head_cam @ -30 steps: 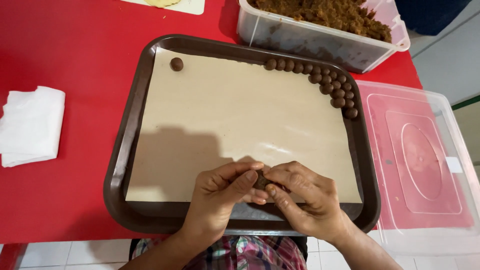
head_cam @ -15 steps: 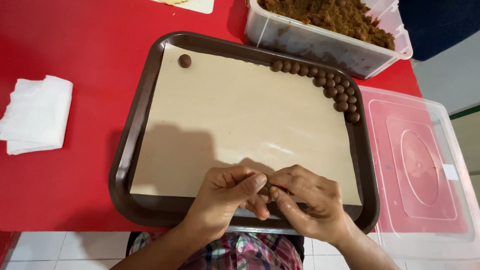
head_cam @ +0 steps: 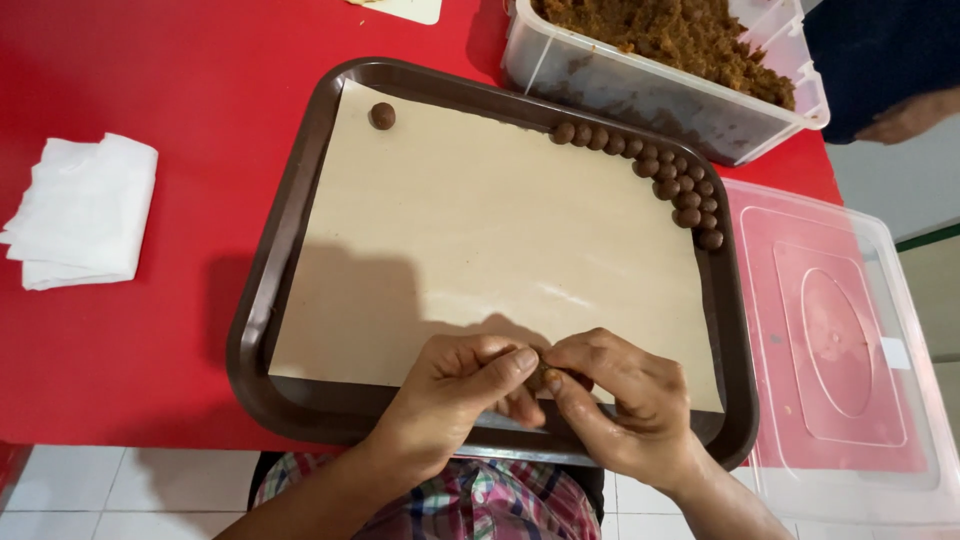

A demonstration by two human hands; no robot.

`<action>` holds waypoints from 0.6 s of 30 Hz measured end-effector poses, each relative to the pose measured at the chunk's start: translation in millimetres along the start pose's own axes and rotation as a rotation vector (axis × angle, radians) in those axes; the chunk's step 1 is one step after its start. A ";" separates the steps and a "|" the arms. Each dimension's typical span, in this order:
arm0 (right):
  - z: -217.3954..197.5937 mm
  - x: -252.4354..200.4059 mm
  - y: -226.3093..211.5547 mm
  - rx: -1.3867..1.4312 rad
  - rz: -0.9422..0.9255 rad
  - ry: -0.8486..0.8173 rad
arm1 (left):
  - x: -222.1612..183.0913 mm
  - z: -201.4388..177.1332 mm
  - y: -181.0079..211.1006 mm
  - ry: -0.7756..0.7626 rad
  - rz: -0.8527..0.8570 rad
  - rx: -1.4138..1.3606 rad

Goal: Rolling small portions of brown filling into uniform balls and arranging them in rows on a parchment-lined tray.

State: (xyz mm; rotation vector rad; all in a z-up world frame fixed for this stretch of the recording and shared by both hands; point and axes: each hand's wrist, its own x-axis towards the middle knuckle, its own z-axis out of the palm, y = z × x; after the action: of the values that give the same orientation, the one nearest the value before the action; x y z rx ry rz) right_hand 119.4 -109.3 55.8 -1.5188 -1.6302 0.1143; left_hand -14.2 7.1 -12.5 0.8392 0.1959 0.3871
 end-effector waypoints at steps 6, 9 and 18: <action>-3.8 -0.1 4.2 0.050 0.024 -0.041 | -3.0 1.7 8.4 0.053 0.073 -0.043; -6.7 2.2 2.1 0.024 -0.055 -0.081 | -4.0 2.0 7.8 -0.033 0.111 -0.107; 1.6 2.0 -3.5 -0.029 -0.138 -0.031 | -5.7 -0.2 5.7 0.010 0.058 -0.027</action>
State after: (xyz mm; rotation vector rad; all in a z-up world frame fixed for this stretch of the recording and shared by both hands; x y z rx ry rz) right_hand 116.0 -107.7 58.0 -1.4269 -1.7626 0.0388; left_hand -20.8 8.3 -8.3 0.8183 0.1751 0.4475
